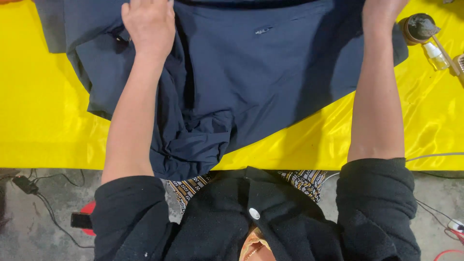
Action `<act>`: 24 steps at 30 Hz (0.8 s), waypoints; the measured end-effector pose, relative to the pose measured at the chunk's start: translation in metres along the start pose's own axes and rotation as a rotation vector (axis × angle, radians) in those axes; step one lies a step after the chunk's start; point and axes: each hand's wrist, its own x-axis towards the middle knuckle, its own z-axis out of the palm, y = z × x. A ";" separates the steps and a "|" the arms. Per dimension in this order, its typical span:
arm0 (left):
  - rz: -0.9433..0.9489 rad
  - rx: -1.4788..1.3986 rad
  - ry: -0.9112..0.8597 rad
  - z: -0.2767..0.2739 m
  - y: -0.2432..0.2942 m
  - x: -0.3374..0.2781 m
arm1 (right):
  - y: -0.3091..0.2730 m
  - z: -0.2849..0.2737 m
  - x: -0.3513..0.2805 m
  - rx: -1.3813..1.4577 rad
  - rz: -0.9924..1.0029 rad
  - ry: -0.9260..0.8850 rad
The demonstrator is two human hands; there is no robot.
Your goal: Marking a jacket with chalk, heating the fabric with a hair dryer, and trimming threads with snips.
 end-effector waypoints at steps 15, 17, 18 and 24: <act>0.063 -0.531 -1.507 -0.120 0.132 -0.028 | -0.097 0.022 -0.124 0.810 0.392 -1.365; 0.069 -0.284 -1.720 -0.127 0.125 -0.018 | -0.108 -0.006 -0.096 0.668 0.532 -1.036; 0.068 -0.283 -1.722 -0.130 0.124 -0.020 | -0.092 -0.005 -0.087 0.669 0.532 -1.038; 0.074 -0.226 -1.692 -0.125 0.130 -0.019 | -0.082 -0.033 -0.076 0.487 0.461 -0.531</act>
